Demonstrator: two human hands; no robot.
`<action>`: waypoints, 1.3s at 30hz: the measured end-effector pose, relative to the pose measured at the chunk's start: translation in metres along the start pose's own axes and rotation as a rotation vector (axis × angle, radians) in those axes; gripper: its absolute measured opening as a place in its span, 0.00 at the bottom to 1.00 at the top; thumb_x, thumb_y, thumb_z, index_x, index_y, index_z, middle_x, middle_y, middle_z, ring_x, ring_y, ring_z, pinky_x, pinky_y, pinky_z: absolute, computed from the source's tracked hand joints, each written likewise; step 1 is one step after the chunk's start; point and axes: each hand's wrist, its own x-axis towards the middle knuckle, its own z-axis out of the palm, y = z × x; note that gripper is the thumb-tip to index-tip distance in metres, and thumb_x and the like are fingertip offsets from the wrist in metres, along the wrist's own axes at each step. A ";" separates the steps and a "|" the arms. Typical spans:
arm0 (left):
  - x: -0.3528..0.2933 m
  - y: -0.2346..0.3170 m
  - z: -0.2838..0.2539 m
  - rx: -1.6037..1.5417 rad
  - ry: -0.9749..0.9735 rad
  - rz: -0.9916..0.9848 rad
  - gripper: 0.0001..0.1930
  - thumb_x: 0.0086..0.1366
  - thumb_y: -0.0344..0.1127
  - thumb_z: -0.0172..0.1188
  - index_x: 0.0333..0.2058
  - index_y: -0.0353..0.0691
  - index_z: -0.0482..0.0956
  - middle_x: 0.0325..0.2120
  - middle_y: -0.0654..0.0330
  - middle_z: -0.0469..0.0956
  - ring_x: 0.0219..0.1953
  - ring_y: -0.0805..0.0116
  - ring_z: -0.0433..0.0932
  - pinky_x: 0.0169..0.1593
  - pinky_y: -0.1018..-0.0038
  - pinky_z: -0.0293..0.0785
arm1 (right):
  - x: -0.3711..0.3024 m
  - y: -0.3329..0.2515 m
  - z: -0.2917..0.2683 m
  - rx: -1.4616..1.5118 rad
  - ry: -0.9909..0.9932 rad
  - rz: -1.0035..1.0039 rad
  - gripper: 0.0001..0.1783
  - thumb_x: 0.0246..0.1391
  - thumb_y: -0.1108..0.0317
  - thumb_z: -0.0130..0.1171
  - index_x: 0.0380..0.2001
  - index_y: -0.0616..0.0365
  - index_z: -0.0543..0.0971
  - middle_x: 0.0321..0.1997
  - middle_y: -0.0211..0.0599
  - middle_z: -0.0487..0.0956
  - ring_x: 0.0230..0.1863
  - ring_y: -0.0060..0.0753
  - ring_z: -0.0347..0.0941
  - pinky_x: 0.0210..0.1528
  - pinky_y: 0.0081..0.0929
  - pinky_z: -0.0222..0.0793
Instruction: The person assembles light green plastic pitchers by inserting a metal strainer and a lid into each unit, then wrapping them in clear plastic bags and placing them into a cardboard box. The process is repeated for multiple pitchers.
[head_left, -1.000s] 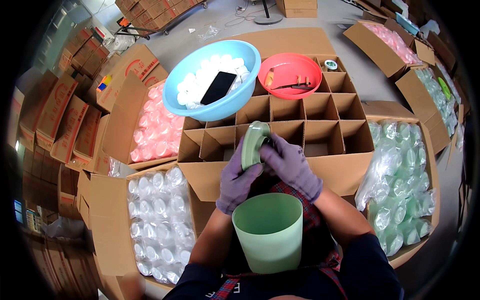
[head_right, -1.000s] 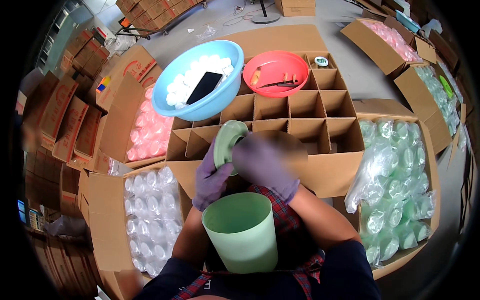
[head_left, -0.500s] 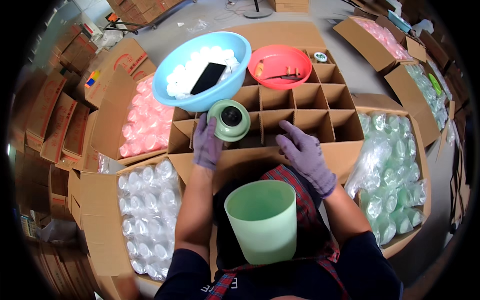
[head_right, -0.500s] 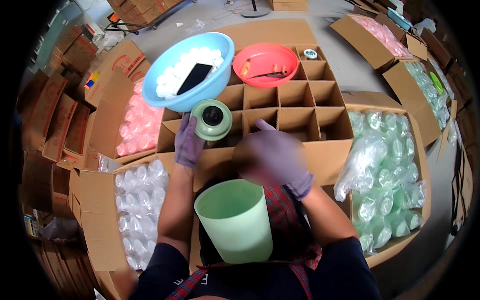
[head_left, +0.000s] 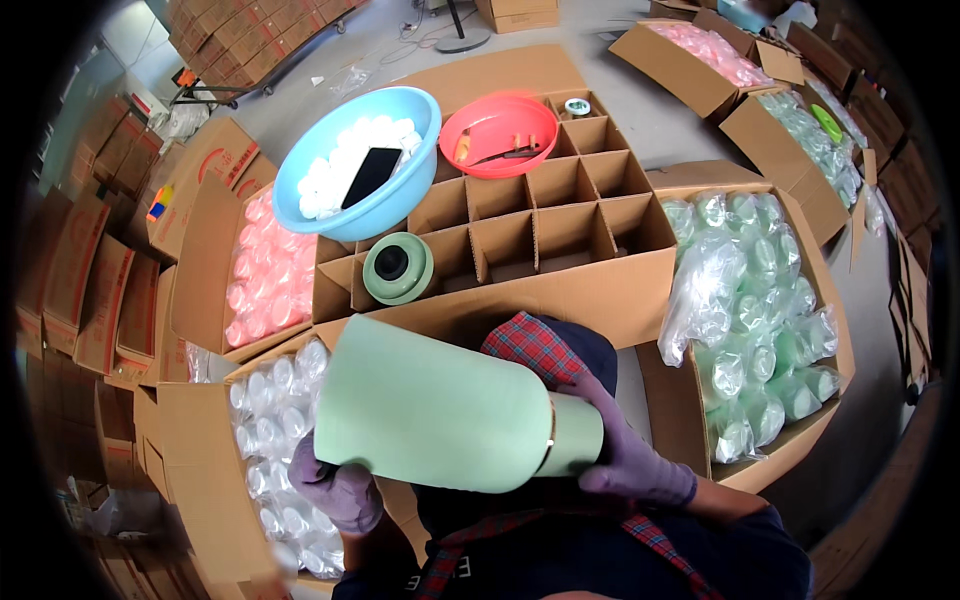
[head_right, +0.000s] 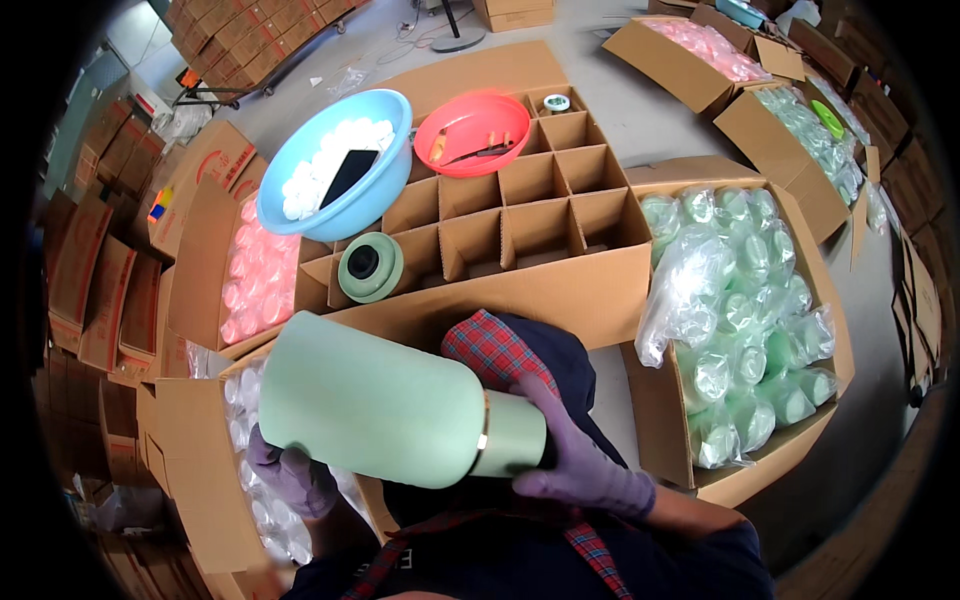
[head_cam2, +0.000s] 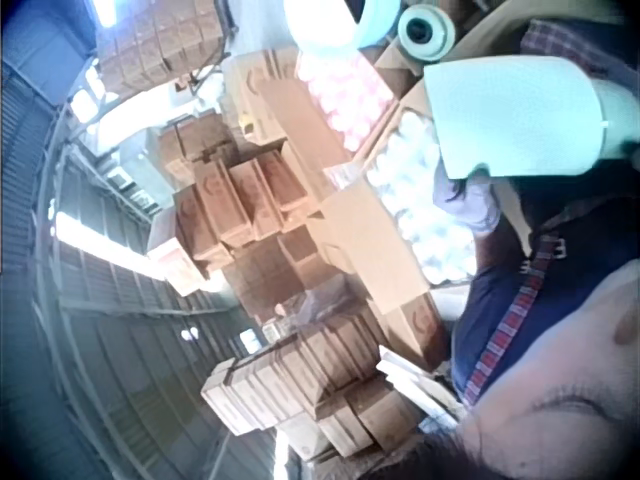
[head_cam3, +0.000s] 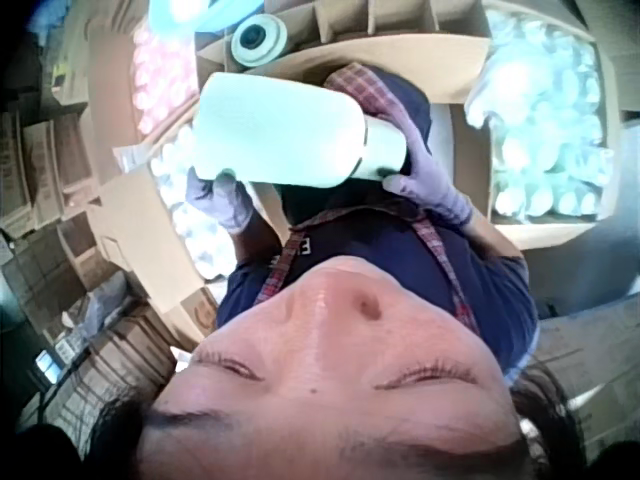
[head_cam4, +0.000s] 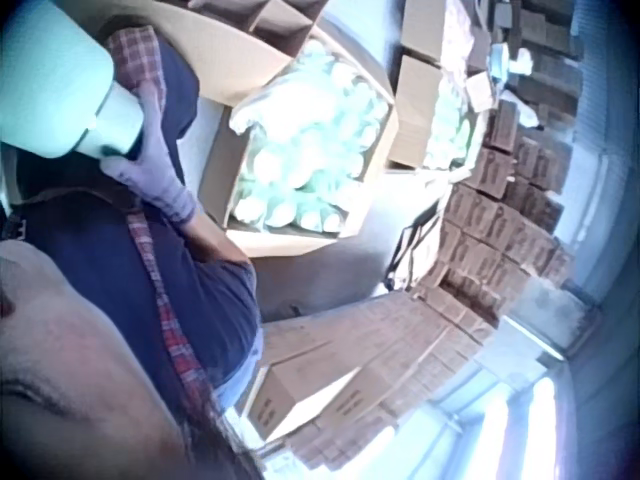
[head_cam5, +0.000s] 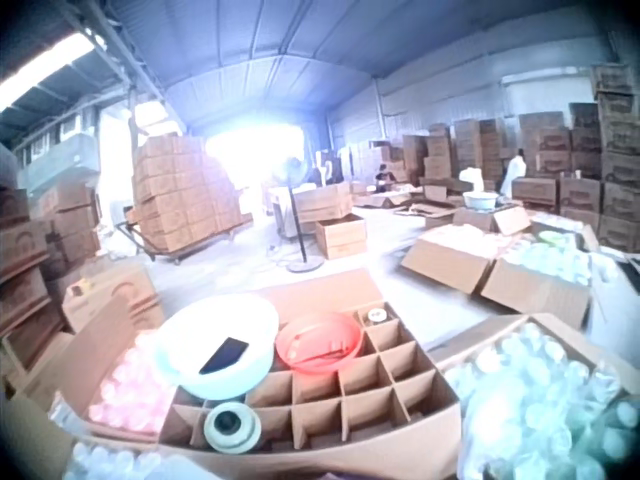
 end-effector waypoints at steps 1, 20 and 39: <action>-0.007 -0.006 -0.006 0.050 0.027 0.012 0.31 0.59 0.61 0.68 0.32 0.32 0.75 0.26 0.63 0.76 0.29 0.73 0.72 0.36 0.73 0.70 | 0.010 -0.009 0.001 0.155 0.028 0.040 0.64 0.48 0.50 0.74 0.74 0.64 0.43 0.71 0.53 0.59 0.74 0.43 0.54 0.74 0.38 0.50; 0.055 -0.075 -0.069 0.239 0.111 -0.361 0.20 0.71 0.45 0.56 0.23 0.40 0.69 0.19 0.70 0.66 0.24 0.79 0.62 0.29 0.78 0.58 | 0.415 -0.015 -0.191 -1.773 0.428 -0.272 0.49 0.41 0.53 0.73 0.68 0.40 0.64 0.61 0.51 0.69 0.55 0.58 0.71 0.55 0.43 0.71; 0.089 -0.130 -0.057 0.219 0.198 -0.544 0.22 0.75 0.47 0.50 0.24 0.38 0.72 0.20 0.68 0.71 0.24 0.79 0.66 0.28 0.78 0.63 | 0.487 0.045 -0.170 -1.937 -0.514 -0.264 0.11 0.58 0.69 0.50 0.34 0.56 0.83 0.37 0.43 0.85 0.39 0.47 0.83 0.37 0.40 0.78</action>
